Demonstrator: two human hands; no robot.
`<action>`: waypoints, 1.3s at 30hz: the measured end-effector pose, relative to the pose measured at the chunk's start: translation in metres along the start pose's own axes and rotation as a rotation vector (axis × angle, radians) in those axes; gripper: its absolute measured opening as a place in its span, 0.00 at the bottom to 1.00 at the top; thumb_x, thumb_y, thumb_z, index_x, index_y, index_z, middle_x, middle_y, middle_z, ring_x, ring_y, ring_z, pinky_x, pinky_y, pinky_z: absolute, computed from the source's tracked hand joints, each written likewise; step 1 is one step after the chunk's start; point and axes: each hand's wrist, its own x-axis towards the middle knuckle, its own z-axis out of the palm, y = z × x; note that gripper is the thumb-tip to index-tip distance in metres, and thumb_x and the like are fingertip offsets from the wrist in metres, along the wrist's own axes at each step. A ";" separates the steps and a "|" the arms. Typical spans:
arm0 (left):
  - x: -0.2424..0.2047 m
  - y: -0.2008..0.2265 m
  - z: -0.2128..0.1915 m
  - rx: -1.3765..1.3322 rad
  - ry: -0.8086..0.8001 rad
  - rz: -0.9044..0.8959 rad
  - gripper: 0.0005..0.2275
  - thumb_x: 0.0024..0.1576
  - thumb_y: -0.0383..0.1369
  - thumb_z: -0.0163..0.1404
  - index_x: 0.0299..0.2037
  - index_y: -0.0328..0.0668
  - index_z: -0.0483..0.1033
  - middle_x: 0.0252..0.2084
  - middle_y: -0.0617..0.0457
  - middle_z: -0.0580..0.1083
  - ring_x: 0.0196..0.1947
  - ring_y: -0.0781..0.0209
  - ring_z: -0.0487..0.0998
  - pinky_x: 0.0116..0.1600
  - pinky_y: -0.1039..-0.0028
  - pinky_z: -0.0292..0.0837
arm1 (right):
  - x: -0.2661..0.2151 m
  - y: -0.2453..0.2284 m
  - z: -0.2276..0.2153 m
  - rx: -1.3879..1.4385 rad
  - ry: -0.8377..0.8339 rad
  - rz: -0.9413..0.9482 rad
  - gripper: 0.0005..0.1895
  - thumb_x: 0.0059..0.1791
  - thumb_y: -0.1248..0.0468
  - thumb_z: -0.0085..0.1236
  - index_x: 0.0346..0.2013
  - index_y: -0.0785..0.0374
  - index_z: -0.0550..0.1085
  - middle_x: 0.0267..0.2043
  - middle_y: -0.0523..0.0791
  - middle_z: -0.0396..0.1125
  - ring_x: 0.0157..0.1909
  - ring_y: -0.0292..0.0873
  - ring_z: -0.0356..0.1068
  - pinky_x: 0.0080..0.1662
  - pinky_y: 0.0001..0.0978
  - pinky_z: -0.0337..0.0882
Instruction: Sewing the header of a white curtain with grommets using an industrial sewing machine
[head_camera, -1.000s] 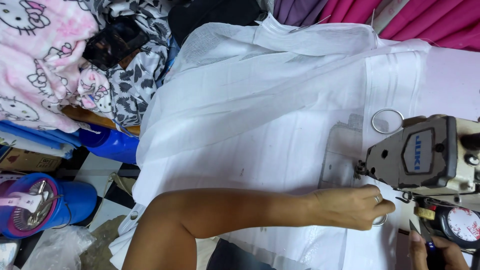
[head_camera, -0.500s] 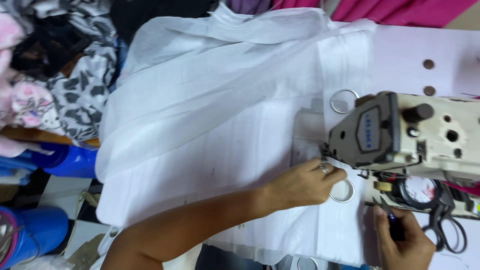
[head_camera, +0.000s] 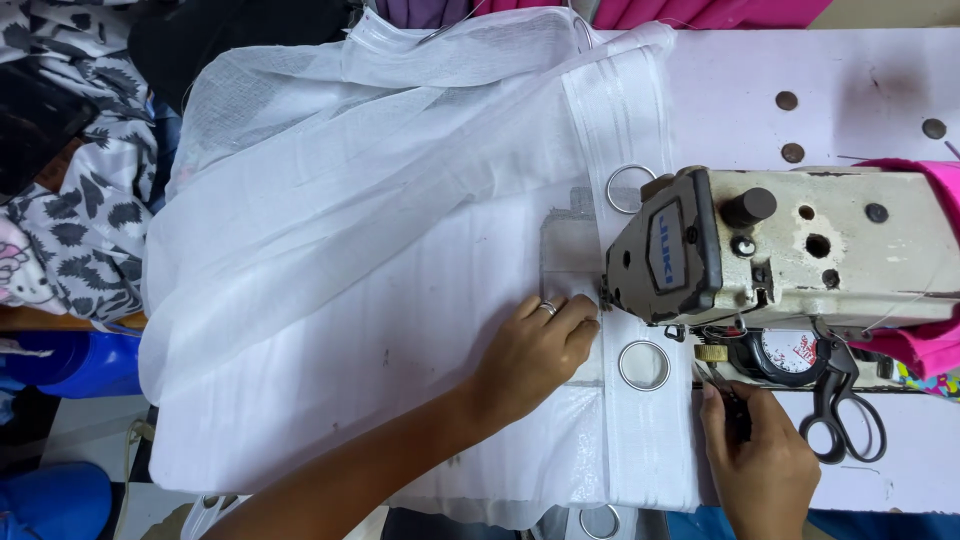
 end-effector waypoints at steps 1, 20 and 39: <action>-0.001 0.001 0.001 -0.050 -0.001 -0.041 0.08 0.57 0.17 0.59 0.31 0.39 0.77 0.40 0.51 0.75 0.33 0.59 0.72 0.37 0.72 0.65 | 0.000 0.000 0.002 -0.025 0.030 -0.029 0.10 0.59 0.54 0.61 0.47 0.56 0.80 0.35 0.43 0.73 0.32 0.46 0.71 0.34 0.40 0.66; 0.001 0.013 0.029 0.102 0.078 0.293 0.21 0.55 0.12 0.45 0.15 0.51 0.61 0.34 0.58 0.68 0.33 0.63 0.67 0.41 0.74 0.62 | -0.015 0.040 0.048 0.011 -0.060 0.082 0.19 0.71 0.54 0.67 0.57 0.72 0.80 0.33 0.50 0.70 0.24 0.44 0.64 0.30 0.31 0.61; -0.001 0.025 0.029 0.011 -0.050 0.069 0.12 0.53 0.19 0.54 0.21 0.48 0.75 0.38 0.56 0.73 0.39 0.59 0.74 0.44 0.69 0.63 | -0.015 0.025 0.032 -0.067 0.000 0.070 0.17 0.69 0.52 0.69 0.60 0.64 0.83 0.31 0.47 0.69 0.29 0.45 0.67 0.37 0.35 0.67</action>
